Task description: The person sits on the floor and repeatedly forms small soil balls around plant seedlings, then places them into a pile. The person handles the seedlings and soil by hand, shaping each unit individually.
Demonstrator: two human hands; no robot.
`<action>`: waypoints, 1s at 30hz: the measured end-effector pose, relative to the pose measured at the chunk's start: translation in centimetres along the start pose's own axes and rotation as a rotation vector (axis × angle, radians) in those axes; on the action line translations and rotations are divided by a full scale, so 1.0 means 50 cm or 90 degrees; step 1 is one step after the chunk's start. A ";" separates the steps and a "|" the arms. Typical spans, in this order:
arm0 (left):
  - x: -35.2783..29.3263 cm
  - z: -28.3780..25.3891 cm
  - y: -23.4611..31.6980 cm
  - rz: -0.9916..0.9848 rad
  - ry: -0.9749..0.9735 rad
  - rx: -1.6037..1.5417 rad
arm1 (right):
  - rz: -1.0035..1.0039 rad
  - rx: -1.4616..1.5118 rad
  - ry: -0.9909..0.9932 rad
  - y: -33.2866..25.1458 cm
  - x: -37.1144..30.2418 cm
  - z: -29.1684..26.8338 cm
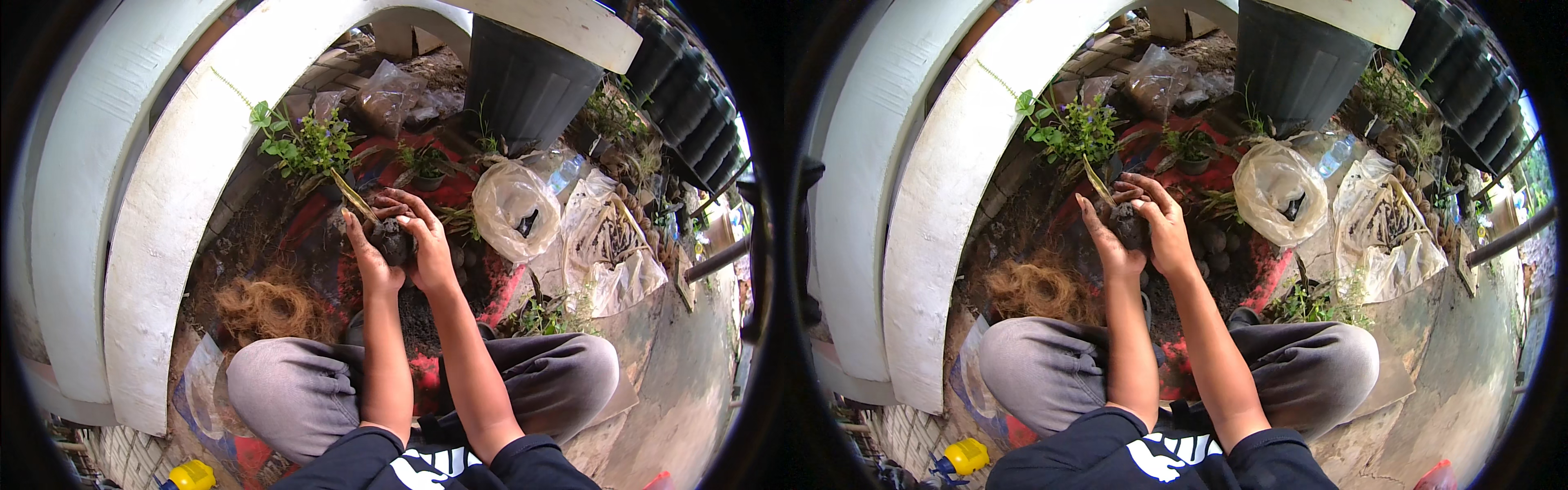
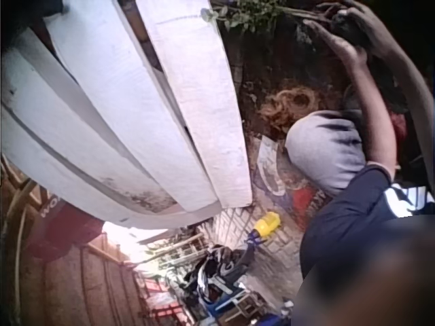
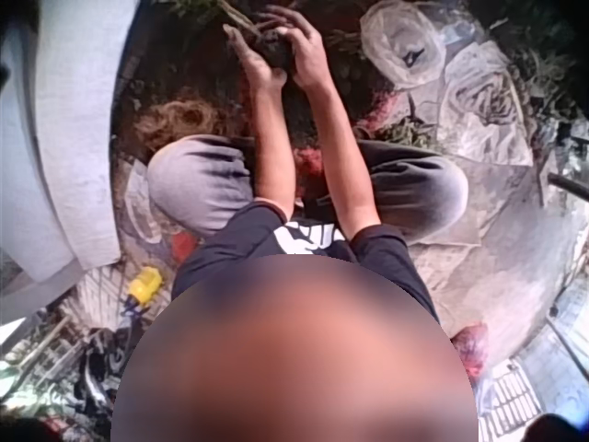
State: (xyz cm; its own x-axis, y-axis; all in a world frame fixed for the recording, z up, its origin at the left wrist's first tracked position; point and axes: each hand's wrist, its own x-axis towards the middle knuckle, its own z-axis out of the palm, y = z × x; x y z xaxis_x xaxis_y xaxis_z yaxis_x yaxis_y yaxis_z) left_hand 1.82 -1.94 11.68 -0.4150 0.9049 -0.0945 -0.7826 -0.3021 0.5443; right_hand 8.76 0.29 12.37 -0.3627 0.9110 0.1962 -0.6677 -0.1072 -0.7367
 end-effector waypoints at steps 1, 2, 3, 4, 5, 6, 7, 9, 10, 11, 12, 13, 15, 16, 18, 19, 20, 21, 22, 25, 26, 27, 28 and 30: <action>-0.001 0.004 0.001 0.022 0.024 0.024 | 0.009 0.004 -0.011 -0.002 -0.001 0.000; -0.001 0.006 0.001 0.054 -0.008 0.049 | 0.028 0.003 -0.004 -0.005 -0.003 0.000; 0.000 0.004 0.003 0.035 -0.035 0.051 | 0.047 0.002 0.011 -0.007 -0.005 0.001; 0.001 -0.001 0.007 0.026 -0.115 0.052 | 0.034 -0.033 0.005 -0.010 -0.007 0.003; 0.002 -0.009 0.010 0.008 -0.161 0.061 | 0.022 -0.068 0.007 -0.012 -0.008 0.005; 0.003 -0.016 0.011 0.009 -0.208 0.037 | 0.006 -0.104 -0.008 -0.014 -0.010 0.007; 0.004 -0.023 0.011 0.002 -0.221 0.023 | 0.018 -0.059 -0.011 -0.018 -0.009 0.008; 0.007 -0.028 0.008 -0.007 -0.192 0.006 | 0.034 -0.055 0.006 -0.020 -0.010 0.009; 0.008 -0.027 0.005 -0.011 -0.151 0.004 | 0.037 -0.051 0.015 -0.021 -0.009 0.009; 0.010 -0.023 0.002 -0.015 -0.110 0.002 | 0.045 -0.067 0.015 -0.021 -0.008 0.008; 0.011 -0.019 0.001 -0.012 -0.090 0.022 | 0.051 -0.082 0.020 -0.020 -0.007 0.006; 0.011 -0.012 0.000 -0.010 -0.070 0.042 | 0.057 -0.098 0.027 -0.020 -0.006 0.003; 0.009 0.003 -0.005 0.022 -0.001 0.033 | 0.025 -0.026 0.032 -0.019 -0.003 -0.003; 0.007 0.006 -0.001 -0.009 0.025 0.066 | 0.008 0.010 0.033 -0.018 -0.002 -0.007; 0.002 0.012 0.004 -0.047 -0.007 0.110 | -0.208 -0.148 0.114 -0.015 -0.006 -0.011; -0.002 0.015 0.004 -0.059 -0.006 0.064 | -0.321 -0.362 0.042 -0.016 -0.005 -0.015; -0.003 0.018 0.005 -0.066 -0.031 0.053 | -0.432 -0.545 -0.031 -0.018 -0.005 -0.019; -0.006 0.020 0.007 -0.071 -0.059 0.079 | -0.465 -0.703 0.012 -0.012 -0.014 -0.016; -0.009 0.023 0.009 -0.101 -0.067 0.080 | -0.459 -0.593 0.076 -0.003 -0.019 -0.010; -0.019 0.037 0.012 -0.101 -0.182 0.150 | -0.481 -0.612 0.261 0.002 -0.024 -0.012; -0.025 0.042 0.012 -0.110 -0.208 0.167 | -0.438 -0.524 0.321 0.003 -0.019 -0.013; -0.035 0.046 0.005 -0.095 -0.176 0.231 | -0.421 -0.467 0.346 -0.003 -0.017 -0.020; -0.049 0.051 -0.005 -0.058 -0.159 0.288 | -0.386 -0.412 0.366 -0.008 -0.015 -0.027; -0.047 0.063 -0.022 -0.045 -0.142 0.326 | -0.313 -0.279 0.396 -0.022 -0.010 -0.038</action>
State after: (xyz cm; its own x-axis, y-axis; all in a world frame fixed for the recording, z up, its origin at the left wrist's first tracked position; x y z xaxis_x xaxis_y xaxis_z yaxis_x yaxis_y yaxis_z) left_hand 5.14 -2.79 13.93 -0.2184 0.9759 0.0029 -0.4560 -0.1047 0.8838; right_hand 10.93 0.71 11.84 0.3995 0.8784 0.2624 -0.3006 0.3959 -0.8677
